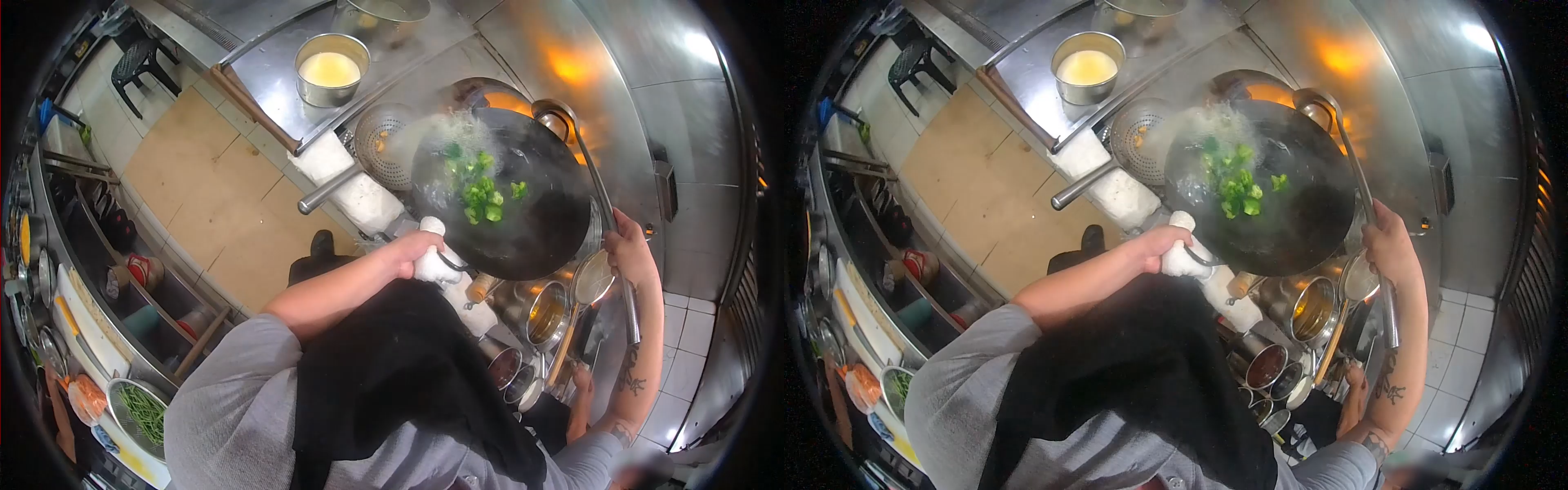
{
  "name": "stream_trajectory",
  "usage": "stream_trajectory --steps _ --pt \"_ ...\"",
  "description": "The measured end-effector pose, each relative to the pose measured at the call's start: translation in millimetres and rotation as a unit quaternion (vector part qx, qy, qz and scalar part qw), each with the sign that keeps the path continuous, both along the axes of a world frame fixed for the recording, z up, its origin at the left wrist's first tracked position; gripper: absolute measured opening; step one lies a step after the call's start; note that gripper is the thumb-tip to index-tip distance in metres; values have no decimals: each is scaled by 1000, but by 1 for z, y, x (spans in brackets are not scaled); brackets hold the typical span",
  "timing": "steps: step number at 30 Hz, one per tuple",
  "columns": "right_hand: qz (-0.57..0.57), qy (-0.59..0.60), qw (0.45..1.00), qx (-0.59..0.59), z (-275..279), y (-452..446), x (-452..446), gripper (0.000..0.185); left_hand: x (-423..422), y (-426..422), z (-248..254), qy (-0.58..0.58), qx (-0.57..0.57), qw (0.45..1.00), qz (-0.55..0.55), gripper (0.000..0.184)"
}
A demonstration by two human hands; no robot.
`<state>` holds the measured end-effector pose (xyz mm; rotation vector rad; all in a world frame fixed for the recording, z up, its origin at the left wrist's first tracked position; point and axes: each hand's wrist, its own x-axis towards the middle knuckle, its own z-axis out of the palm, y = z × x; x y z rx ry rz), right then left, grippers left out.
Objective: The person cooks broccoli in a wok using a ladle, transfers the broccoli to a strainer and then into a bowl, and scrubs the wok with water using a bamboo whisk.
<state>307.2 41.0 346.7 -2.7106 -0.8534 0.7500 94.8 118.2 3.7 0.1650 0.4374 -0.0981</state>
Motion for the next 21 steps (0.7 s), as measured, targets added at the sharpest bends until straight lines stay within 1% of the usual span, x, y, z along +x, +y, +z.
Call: stream_trajectory --steps 2,5,6,9,12,15,17,21 --pt "-6 -16 1000 0 -1 3 -3 57 -1 2 1 -13 -13 1000 5 37" --pt "-1 -11 1000 -4 3 8 -5 54 -6 7 12 29 -18 999 1 39" --pt "3 -4 1000 -5 5 10 -6 53 -6 7 8 22 -20 1000 -5 39" --pt "22 5 999 -23 7 17 -6 58 -5 10 0 3 -24 1000 -15 39" --pt "26 1 999 -24 13 25 -13 56 -10 10 2 -15 -33 999 -6 39" --pt "27 -28 998 -44 16 35 -16 56 -15 11 1 -50 -55 997 4 41" --pt "59 -35 996 -58 19 44 -14 55 -17 10 0 -74 -72 995 9 44" --pt "96 -63 990 -86 30 65 -23 54 -22 12 -4 -97 -93 991 8 42"
